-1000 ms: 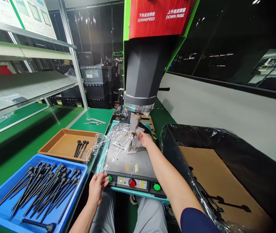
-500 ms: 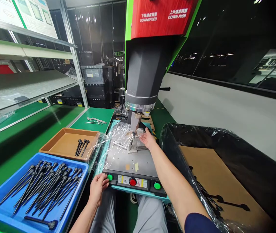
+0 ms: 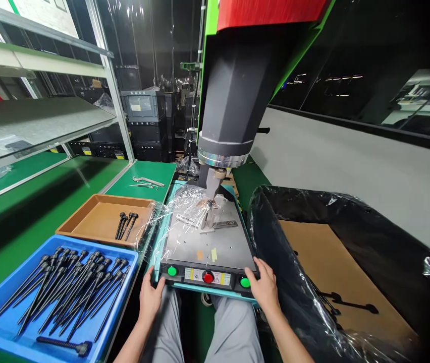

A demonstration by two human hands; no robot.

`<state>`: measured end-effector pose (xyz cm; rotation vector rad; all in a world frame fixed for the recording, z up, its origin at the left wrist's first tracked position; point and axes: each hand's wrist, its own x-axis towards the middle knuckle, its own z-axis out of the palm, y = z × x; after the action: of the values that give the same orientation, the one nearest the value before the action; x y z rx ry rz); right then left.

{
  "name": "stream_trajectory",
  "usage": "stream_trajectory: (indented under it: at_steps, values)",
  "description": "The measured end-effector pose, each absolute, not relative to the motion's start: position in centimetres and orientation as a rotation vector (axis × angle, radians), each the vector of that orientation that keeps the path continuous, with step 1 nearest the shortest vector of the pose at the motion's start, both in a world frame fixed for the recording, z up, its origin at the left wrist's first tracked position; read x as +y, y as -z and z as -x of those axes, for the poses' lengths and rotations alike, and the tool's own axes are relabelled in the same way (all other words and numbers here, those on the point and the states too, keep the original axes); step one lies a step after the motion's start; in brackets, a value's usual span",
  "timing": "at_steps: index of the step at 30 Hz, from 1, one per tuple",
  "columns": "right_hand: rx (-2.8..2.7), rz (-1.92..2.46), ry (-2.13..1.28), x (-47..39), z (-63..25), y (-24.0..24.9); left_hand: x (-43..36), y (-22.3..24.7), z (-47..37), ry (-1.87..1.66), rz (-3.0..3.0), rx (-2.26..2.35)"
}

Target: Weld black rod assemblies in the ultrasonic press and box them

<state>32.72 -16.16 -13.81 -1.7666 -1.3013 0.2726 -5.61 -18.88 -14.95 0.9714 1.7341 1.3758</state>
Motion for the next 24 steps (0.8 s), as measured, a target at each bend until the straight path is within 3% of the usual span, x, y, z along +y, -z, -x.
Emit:
stream_trajectory:
  at_steps: [4,12,24]
  values:
    - [-1.379,1.797,-0.373,-18.8,-32.7,16.8,-17.5,14.5,4.9,-1.345,-1.032,1.713]
    - [-1.332,1.813,-0.415,-19.3,-32.8,18.4,-16.7,14.4,5.0,-1.301,-1.004,1.744]
    - [-1.319,1.804,-0.482,-19.8,-32.6,18.0,-16.7,15.8,5.6,-1.386,-1.000,1.571]
